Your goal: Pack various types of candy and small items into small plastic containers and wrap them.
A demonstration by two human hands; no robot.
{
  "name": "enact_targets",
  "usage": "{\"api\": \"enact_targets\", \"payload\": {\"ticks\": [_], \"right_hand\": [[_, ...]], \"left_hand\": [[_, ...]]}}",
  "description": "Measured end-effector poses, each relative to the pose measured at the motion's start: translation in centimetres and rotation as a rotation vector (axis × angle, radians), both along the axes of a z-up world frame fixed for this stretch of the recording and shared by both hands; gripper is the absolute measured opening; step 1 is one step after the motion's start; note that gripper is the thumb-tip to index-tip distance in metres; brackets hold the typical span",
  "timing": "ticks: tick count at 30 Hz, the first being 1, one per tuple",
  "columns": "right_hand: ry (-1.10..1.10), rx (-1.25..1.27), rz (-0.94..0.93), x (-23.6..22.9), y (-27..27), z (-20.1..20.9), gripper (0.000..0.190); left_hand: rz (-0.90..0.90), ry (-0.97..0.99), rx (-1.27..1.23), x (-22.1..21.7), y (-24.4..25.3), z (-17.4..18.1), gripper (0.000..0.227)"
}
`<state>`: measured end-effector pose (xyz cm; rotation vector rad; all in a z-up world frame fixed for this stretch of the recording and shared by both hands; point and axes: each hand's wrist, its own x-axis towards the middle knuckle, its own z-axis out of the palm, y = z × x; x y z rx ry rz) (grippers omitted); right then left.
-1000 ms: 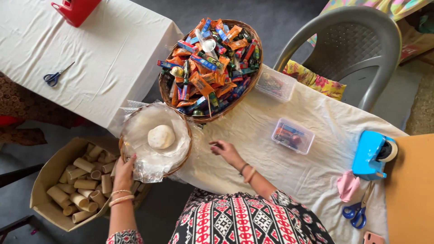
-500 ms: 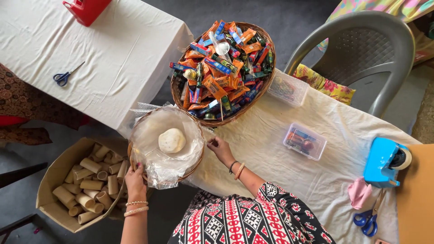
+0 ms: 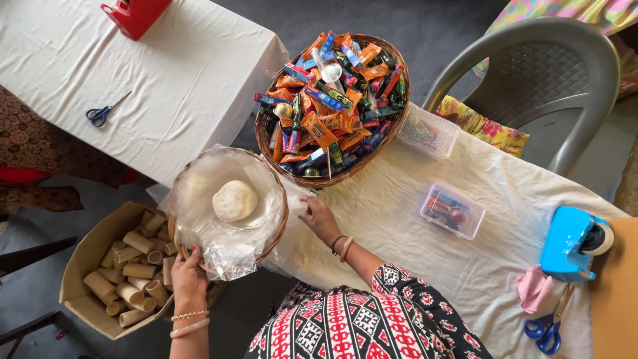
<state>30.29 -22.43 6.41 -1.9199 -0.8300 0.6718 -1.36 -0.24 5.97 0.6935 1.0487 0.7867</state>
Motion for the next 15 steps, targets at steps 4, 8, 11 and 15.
{"api": "enact_targets", "payload": {"ticks": [4,8,11,15], "right_hand": [[-0.095,0.063,-0.074,1.2,-0.8,-2.8,0.027],[0.106,0.203,-0.230,2.6,-2.0,-3.2,0.023],[0.443,0.338,-0.324,3.6,-2.9,-3.8,0.020],[0.971,0.636,-0.526,5.1,-4.1,-3.0,0.027]], "left_hand": [[0.022,0.003,0.023,-0.8,0.1,1.8,0.025],[0.058,-0.033,0.093,-1.7,0.5,4.0,0.029],[0.090,-0.043,0.110,-3.2,1.2,3.0,0.027],[0.119,-0.011,0.137,-2.9,0.6,4.4,0.028]]}}
